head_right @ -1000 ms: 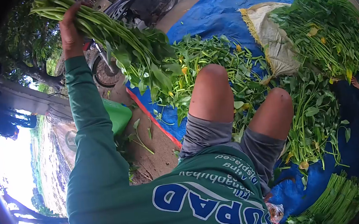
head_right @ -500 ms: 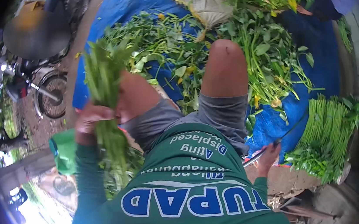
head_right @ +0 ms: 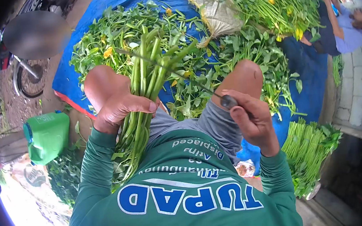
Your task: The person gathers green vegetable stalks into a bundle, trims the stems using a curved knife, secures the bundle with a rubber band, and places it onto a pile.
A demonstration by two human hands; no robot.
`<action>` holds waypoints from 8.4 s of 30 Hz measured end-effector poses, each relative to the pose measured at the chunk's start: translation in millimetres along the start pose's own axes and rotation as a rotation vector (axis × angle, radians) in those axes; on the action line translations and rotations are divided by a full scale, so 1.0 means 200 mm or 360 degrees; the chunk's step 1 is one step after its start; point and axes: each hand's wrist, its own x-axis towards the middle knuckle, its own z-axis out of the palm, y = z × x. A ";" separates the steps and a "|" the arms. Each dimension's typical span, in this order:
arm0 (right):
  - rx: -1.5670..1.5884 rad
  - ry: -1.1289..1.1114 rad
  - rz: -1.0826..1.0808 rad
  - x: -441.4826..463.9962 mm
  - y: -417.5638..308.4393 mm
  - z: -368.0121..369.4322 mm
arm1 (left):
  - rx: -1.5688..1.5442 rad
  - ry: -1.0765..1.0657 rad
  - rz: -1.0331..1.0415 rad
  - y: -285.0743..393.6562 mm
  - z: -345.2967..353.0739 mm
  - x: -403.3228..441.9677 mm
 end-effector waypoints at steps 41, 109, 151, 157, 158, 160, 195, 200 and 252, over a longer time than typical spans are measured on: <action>-0.0408 0.1199 0.2300 -1.53 1.76 0.72 | 0.0070 0.0006 0.0174 -0.02 0.48 0.24; 0.1712 0.0273 -0.0040 0.69 -0.06 0.50 | 0.0313 0.0022 0.0299 -0.02 0.31 0.18; 0.0392 0.0708 -0.0779 0.33 -0.56 -0.09 | -0.0089 -0.0562 0.2057 1.32 0.09 0.02; -0.0159 0.0661 -0.1158 0.49 -0.75 0.14 | -0.0487 -0.0835 0.1900 1.13 0.38 0.19; -0.0055 0.0701 -0.1144 0.50 -0.73 0.21 | -0.0445 -0.0900 0.1857 1.15 0.37 0.17; -0.0062 0.0850 -0.1443 0.58 -0.70 0.36 | -0.0338 -0.1006 0.1771 1.22 0.32 0.09; -0.1260 -0.0564 -0.1496 0.71 -0.51 -0.10 | -0.0411 -0.0760 0.0205 -0.04 0.07 0.30; -0.1242 -0.0270 -0.1481 0.70 -0.32 -0.07 | -0.0343 -0.0672 0.0226 -0.05 0.14 0.31; 0.0415 0.0482 -0.0833 0.61 -0.21 0.10 | -0.0192 -0.0456 0.0178 0.13 0.29 0.16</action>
